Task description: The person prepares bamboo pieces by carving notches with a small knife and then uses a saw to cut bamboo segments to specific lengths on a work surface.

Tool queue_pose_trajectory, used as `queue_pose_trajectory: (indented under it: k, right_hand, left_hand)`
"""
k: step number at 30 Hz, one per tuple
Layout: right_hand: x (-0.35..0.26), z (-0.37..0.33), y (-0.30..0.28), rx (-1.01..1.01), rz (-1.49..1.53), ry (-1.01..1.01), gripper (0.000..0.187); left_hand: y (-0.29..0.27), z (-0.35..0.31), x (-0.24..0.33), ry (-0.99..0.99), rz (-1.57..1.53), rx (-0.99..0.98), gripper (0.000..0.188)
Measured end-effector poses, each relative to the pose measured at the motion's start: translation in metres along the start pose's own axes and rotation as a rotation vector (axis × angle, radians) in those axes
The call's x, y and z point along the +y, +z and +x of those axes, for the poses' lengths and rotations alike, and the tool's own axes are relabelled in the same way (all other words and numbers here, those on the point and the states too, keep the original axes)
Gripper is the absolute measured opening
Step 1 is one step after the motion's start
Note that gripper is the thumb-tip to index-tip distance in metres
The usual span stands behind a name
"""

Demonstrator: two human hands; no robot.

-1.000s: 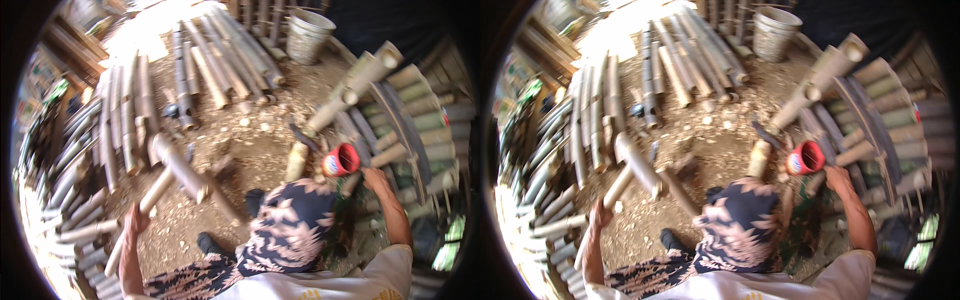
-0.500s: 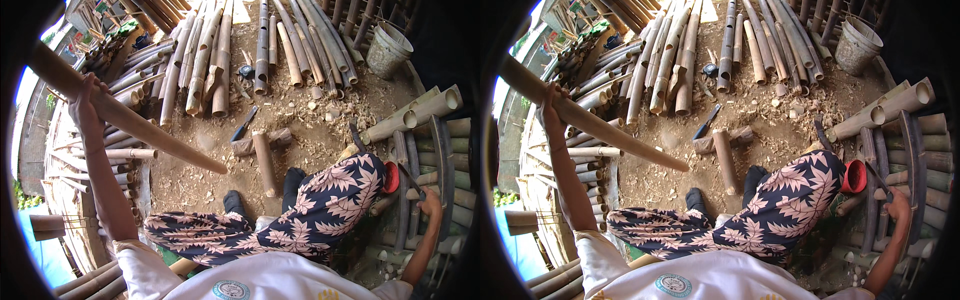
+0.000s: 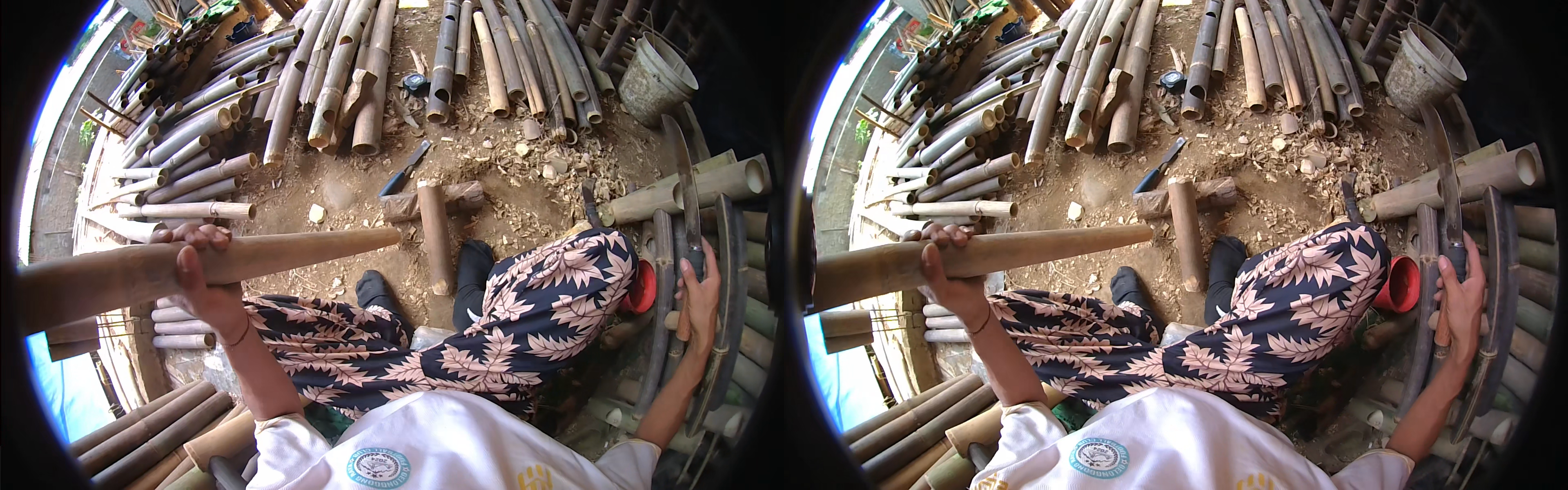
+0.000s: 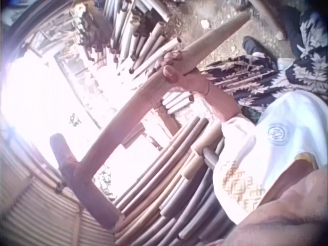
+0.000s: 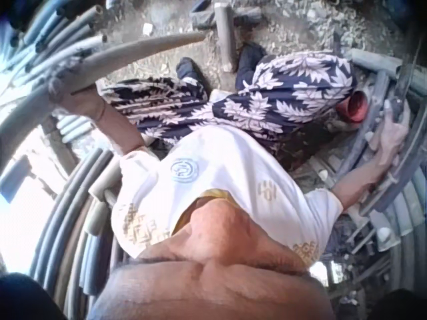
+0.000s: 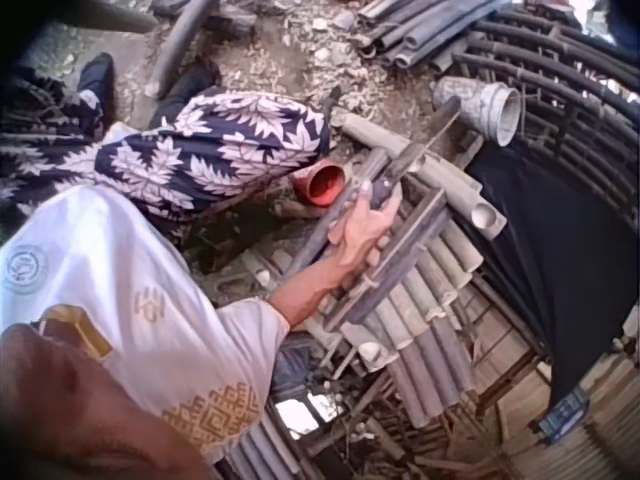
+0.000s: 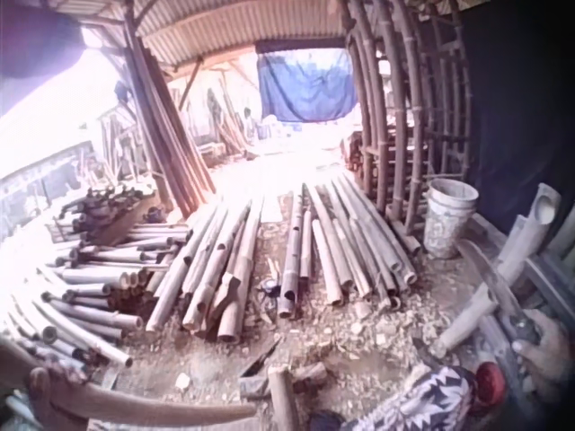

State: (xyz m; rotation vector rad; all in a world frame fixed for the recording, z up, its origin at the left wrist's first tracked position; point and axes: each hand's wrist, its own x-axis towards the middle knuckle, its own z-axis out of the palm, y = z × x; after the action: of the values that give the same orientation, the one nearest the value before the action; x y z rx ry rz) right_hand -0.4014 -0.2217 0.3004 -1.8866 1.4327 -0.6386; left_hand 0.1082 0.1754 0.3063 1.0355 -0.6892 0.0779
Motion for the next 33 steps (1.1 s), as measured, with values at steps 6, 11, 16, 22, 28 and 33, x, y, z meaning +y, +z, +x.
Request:
queue_pose_trajectory:
  k: [6,11,16,22,28,33]
  right_hand:
    - [-0.023,0.001,0.022,-0.036,0.060,-0.067,0.058]
    - [-0.031,0.002,0.038,-0.072,0.063,-0.094,0.056]
    - [-0.043,0.003,0.063,-0.138,0.110,-0.023,0.051]
    - [-0.053,0.004,0.080,-0.198,0.070,-0.055,0.050]
    - [-0.055,0.009,0.090,-0.241,0.055,-0.062,0.049]
    - [-0.062,0.022,0.117,-0.320,-0.237,-0.344,0.036]
  left_hand:
    - [0.029,-0.035,0.074,0.017,-0.066,-0.158,0.047]
    - [0.043,-0.053,0.082,0.066,-0.027,-0.133,0.049]
    - [0.048,-0.053,0.085,0.044,-0.025,-0.142,0.048]
    - [0.045,-0.052,0.085,0.056,-0.027,-0.117,0.045]
    - [0.046,-0.052,0.080,0.045,-0.031,-0.124,0.043]
    - [0.043,-0.050,0.076,0.088,-0.079,-0.139,0.047]
